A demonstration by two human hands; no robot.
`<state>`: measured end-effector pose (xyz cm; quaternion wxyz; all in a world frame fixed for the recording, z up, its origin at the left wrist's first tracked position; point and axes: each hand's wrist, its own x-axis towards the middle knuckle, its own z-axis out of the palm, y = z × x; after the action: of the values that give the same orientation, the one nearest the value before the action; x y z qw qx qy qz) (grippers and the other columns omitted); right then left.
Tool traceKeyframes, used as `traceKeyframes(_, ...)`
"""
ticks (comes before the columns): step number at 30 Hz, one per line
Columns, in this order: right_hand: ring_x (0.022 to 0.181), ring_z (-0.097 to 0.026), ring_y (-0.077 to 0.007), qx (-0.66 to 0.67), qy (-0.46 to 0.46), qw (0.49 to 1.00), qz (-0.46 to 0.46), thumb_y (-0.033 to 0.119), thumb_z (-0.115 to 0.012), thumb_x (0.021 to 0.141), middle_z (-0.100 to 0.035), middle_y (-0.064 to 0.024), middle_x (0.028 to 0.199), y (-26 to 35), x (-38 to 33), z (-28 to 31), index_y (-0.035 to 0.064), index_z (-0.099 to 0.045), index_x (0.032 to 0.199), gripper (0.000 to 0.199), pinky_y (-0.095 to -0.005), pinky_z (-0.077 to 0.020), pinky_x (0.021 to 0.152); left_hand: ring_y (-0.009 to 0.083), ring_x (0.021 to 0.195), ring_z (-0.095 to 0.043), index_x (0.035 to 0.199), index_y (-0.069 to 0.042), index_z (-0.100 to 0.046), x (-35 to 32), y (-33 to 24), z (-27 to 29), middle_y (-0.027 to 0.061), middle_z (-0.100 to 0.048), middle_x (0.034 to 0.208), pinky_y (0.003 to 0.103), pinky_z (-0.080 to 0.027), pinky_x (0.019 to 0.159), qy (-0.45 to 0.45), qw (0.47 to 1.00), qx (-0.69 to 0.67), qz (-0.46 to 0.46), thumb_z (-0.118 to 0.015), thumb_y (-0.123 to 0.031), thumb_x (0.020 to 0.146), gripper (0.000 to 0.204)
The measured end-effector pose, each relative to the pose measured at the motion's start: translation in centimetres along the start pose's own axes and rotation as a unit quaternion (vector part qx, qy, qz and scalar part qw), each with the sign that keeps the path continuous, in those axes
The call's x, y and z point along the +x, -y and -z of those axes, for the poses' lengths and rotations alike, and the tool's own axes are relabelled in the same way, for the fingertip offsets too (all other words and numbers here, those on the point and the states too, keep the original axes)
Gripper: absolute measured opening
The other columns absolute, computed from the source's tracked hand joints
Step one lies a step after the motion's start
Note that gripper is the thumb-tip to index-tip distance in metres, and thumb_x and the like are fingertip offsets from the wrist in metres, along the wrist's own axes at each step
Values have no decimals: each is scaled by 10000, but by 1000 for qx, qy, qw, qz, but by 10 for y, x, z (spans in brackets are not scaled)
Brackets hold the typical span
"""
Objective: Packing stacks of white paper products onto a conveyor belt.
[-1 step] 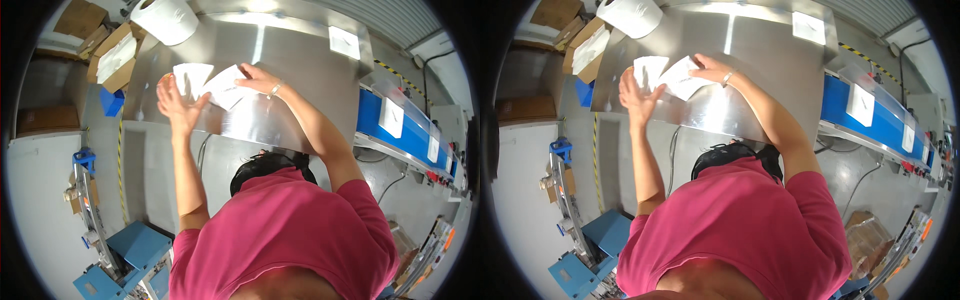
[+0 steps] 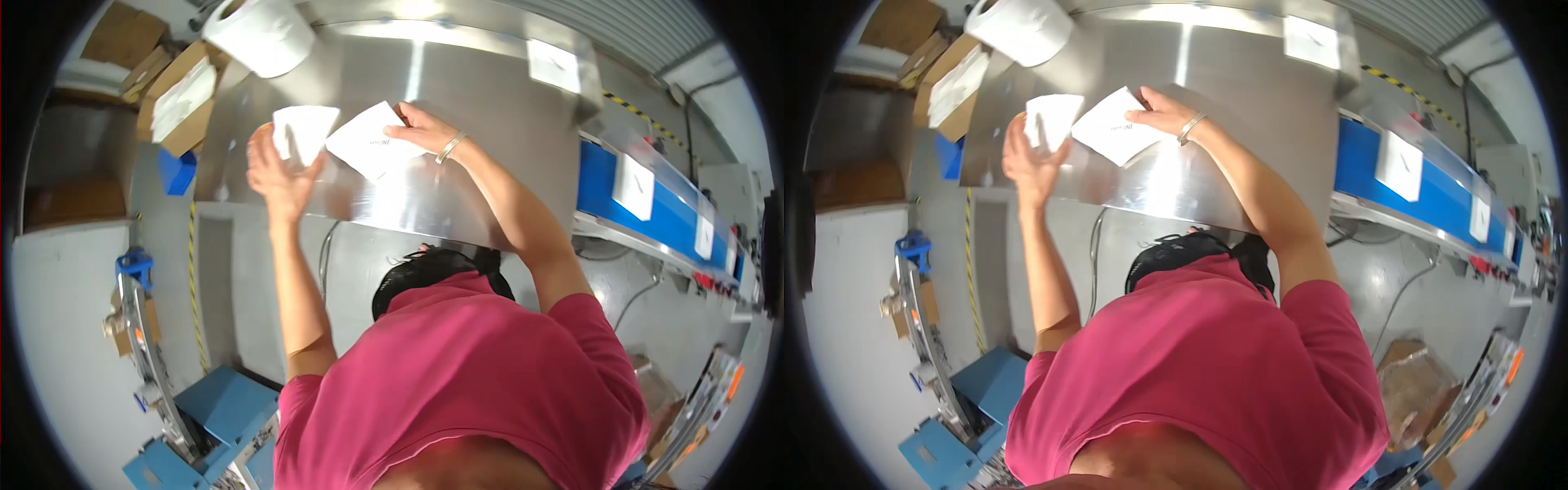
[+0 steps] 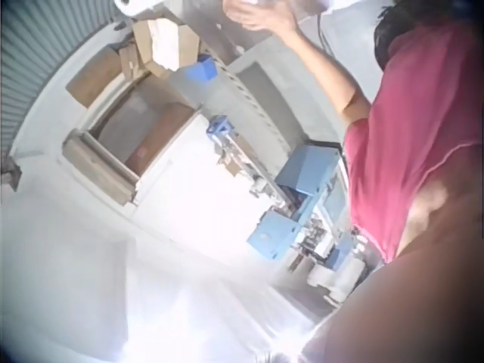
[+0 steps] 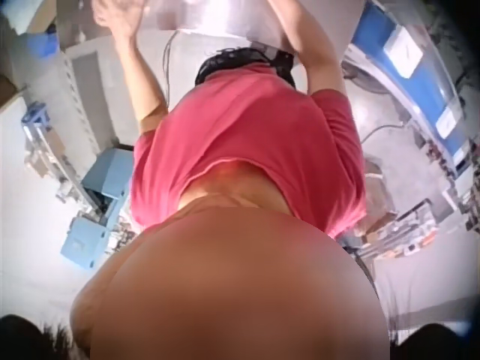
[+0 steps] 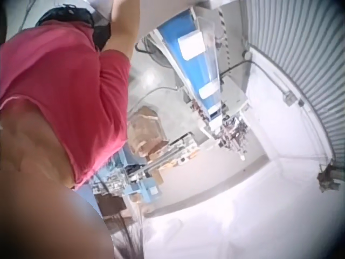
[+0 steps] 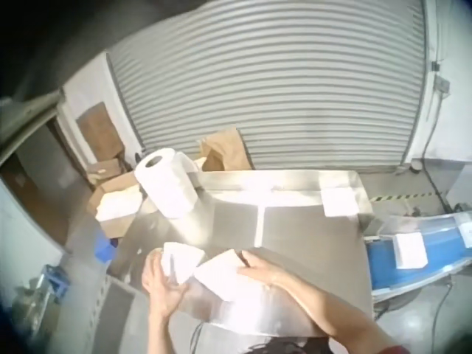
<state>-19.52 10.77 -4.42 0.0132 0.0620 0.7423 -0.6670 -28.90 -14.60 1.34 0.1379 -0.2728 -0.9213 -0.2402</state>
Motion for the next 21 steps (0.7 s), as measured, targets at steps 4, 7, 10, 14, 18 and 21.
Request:
traceKeyframes(4,958,-583,-215,-23,-159,981,-106,342,-623,883,-607,-167,1061,-35,-51,35,-40,-471,1187,511,-325,-464,832,285,1171,-486,1301,-28,-434,7,9,3,150,-430,1314,371,-398,1007,-2,989,-150,5,-770,-72,704,687)
traceKeyframes(7,1134,-540,-363,-56,-210,966,-138,459,-577,865,-550,-295,1199,-50,-96,54,-86,-427,1284,704,-377,-411,953,286,1166,-496,1301,-11,-428,9,25,-8,175,-442,1278,368,-412,989,-15,981,-195,-8,-721,-54,743,632)
traceKeyframes(10,936,-593,-237,-97,-272,941,-176,463,-577,886,-626,-185,1003,-45,-144,75,-71,-529,1137,592,-328,-458,822,333,1061,-568,1294,-29,-439,7,-20,-1,211,-583,1142,400,-429,909,43,995,-41,80,-708,-254,748,649)
traceKeyframes(14,844,-604,-286,-183,-362,906,-120,496,-559,883,-627,-222,933,-61,-208,112,-47,-562,1034,563,-341,-462,756,354,1009,-567,1259,-22,-466,-20,-82,-23,227,-580,1117,413,-428,888,33,992,-95,74,-698,-221,742,601)
traceKeyframes(18,945,-578,-435,-156,-440,869,-164,439,-571,876,-615,-260,979,-69,-273,167,7,-569,1039,462,-421,-472,796,359,1040,-528,1241,-41,-492,-68,-161,-37,209,-562,1119,427,-422,900,48,988,-142,36,-689,-151,743,547)
traceKeyframes(21,889,-588,-447,-214,-516,798,-226,430,-582,875,-630,-241,919,-73,-320,218,14,-572,1050,451,-438,-482,758,357,1055,-503,1246,-74,-490,-100,-218,-44,206,-544,1120,437,-423,899,76,985,-155,7,-697,-134,736,554)
